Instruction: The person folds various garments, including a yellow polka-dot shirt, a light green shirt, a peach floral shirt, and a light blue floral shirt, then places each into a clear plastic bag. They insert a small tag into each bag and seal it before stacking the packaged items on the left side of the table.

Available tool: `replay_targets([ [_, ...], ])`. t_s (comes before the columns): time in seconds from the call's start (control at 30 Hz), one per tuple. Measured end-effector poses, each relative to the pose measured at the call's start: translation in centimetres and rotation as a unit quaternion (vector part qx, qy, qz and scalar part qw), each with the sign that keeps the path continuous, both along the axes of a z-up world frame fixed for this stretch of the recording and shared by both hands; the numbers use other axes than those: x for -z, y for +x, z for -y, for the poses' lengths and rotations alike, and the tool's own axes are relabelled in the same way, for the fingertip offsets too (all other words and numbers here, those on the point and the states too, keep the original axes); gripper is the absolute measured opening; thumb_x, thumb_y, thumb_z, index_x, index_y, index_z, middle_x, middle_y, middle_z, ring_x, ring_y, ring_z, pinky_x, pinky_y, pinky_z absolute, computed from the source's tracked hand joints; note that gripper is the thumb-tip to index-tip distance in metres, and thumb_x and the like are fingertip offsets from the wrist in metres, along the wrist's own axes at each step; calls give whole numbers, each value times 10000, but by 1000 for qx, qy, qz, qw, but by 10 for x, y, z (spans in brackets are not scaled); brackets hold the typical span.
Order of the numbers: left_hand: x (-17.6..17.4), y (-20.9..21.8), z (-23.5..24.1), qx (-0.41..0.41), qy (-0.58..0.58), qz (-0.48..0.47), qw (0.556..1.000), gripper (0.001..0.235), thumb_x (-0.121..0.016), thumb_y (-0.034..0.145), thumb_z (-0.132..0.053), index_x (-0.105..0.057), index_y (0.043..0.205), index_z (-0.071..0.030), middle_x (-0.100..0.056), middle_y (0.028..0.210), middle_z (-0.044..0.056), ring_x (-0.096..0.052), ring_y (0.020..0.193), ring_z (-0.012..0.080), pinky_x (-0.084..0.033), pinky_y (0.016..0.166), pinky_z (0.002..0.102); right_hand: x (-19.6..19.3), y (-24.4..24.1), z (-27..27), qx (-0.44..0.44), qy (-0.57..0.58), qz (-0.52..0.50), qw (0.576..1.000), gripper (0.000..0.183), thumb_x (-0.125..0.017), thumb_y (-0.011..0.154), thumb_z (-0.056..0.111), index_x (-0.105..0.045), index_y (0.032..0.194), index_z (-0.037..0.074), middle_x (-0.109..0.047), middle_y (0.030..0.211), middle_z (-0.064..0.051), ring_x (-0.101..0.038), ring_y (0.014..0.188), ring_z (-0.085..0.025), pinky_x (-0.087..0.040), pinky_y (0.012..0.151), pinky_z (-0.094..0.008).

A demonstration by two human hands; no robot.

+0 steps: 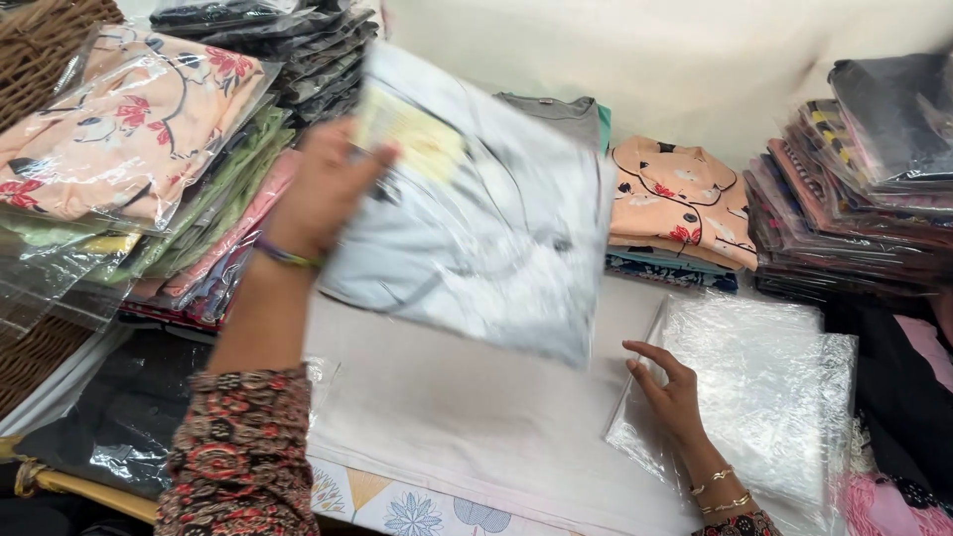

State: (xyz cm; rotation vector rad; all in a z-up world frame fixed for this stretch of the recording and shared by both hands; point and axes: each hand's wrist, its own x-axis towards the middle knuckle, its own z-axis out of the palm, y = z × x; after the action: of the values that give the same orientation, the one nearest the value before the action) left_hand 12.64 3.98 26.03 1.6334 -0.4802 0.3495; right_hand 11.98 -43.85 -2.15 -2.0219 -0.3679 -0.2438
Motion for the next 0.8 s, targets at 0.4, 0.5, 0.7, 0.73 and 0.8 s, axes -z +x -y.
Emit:
replay_targets([
  [0.4, 148, 6, -457, -399, -214, -129, 882, 431, -550, 1084, -374, -665, 1380, -83, -764, 1282, 78, -770, 1161, 245, -616, 965, 527, 2, -3, -3, 1, -18, 4, 1000, 262, -720, 920, 242, -780, 1156, 147, -789, 1037, -66, -729, 1011, -190, -557, 928, -344],
  [0.5, 153, 5, -455, -367, -313, -81, 872, 393, -549, 1105, -334, -676, 1357, -60, -725, 1312, 102, -749, 1198, 252, -586, 1012, 502, 2, -1, -4, -8, -19, 21, 1000, 237, -720, 921, 220, -785, 1132, 134, -788, 1048, -65, -726, 1016, -186, -555, 921, -334],
  [0.7, 112, -6, -443, -502, -10, -79, 861, 555, -543, 1030, -484, -542, 1459, -132, -552, 1432, 161, -569, 1284, 363, -462, 1036, 583, 4, -1, -2, -37, -25, 40, 998, 229, -730, 902, 193, -786, 1111, 117, -795, 1063, -56, -725, 1044, -191, -548, 951, -348],
  [0.73, 118, 5, -444, -522, 52, -78, 848, 593, -541, 1016, -513, -515, 1479, -145, -517, 1456, 174, -534, 1300, 386, -438, 1041, 600, 4, -2, -1, -36, -26, 39, 998, 229, -730, 902, 193, -786, 1111, 117, -795, 1063, -56, -725, 1044, -191, -548, 951, -348],
  [0.8, 120, 13, -456, -556, 177, -73, 808, 673, -537, 986, -573, -461, 1520, -171, -449, 1503, 201, -464, 1334, 434, -390, 1050, 635, 5, -2, -1, -58, -50, 57, 995, 234, -748, 881, 186, -790, 1099, 112, -802, 1080, -50, -712, 1083, -210, -523, 1000, -379],
])
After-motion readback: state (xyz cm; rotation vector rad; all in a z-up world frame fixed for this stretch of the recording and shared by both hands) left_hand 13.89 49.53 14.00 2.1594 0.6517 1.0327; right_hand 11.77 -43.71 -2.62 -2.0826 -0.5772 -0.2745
